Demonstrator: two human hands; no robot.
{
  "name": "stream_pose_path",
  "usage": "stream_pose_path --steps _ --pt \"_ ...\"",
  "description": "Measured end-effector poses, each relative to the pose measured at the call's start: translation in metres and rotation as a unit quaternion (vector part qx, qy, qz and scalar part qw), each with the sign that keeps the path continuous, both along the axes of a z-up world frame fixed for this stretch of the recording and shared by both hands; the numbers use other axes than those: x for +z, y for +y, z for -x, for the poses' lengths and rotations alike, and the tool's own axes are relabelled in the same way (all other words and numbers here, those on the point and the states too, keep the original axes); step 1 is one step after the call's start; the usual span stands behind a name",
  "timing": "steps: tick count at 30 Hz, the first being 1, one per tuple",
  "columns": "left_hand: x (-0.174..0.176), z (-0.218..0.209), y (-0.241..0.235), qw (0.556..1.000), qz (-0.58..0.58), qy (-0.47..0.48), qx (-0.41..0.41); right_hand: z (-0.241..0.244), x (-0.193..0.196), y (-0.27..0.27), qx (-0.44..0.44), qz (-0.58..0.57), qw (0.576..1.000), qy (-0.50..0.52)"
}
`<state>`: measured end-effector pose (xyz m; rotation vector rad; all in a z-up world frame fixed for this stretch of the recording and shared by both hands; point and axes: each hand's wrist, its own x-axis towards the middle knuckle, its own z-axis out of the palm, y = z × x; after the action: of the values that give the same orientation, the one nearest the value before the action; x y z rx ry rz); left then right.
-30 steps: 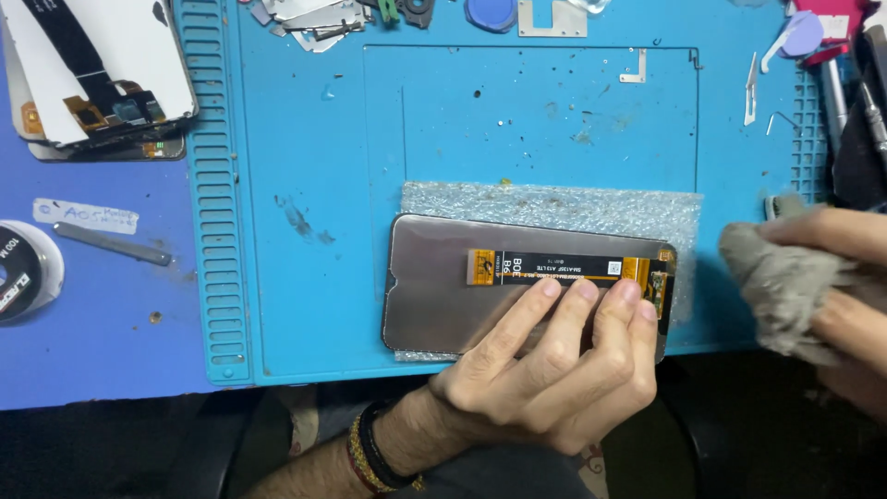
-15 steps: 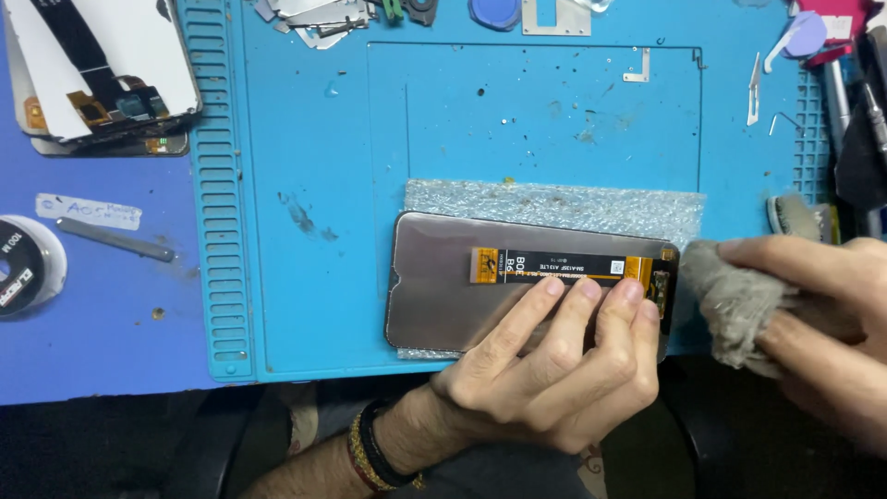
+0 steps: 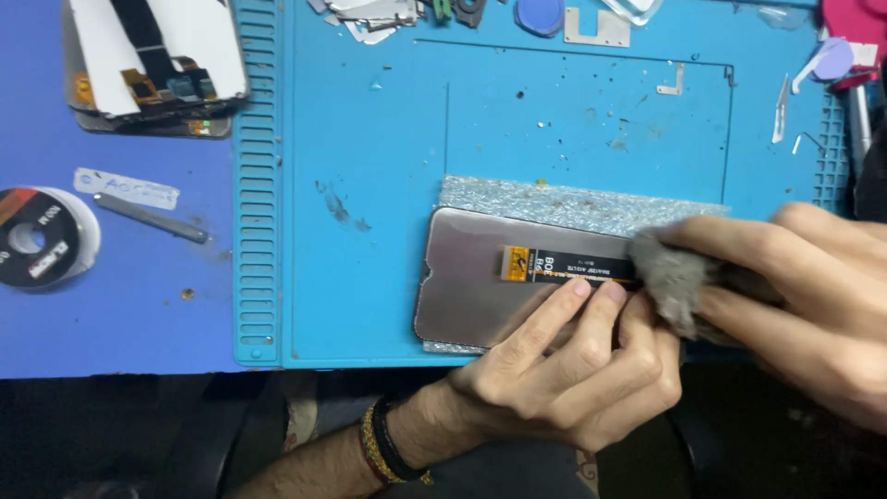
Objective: The person wipes a rectangular electronic component with a grey cloth, then uses a white cloth to wipe the same component. The person repeatedly wipes the component's surface and edges, occasionally lifting and repositioning it on the workbench.
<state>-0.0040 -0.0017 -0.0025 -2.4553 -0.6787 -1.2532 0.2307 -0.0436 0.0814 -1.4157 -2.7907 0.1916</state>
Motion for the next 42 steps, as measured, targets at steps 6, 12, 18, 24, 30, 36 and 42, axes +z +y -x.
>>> stream_pose_path --steps 6,12,18,24,30,36,42 --pt "0.001 0.002 0.003 1.000 0.005 0.005 0.005 0.001 -0.006 -0.004 -0.048 -0.014 0.998 0.041" --pt "-0.003 0.002 0.000 1.000 0.006 0.001 -0.008 0.011 0.005 0.015 0.062 0.010 0.998 -0.032" --pt "-0.007 -0.002 -0.004 0.999 0.028 -0.022 -0.038 0.026 0.012 0.028 0.084 -0.036 0.989 -0.116" --pt "-0.006 0.003 0.001 0.999 0.018 -0.042 -0.016 0.027 0.005 0.027 0.050 0.011 0.998 -0.048" --pt "-0.010 0.005 -0.001 0.994 0.043 -0.079 -0.055 0.047 0.009 0.047 0.078 0.022 0.995 -0.054" --pt "-0.006 0.005 -0.001 0.979 0.117 -0.130 -0.103 0.076 0.012 0.070 0.134 -0.078 0.983 -0.096" --pt "-0.005 0.011 -0.002 0.964 0.160 -0.164 -0.135 0.086 0.014 0.072 0.139 -0.029 0.982 -0.120"
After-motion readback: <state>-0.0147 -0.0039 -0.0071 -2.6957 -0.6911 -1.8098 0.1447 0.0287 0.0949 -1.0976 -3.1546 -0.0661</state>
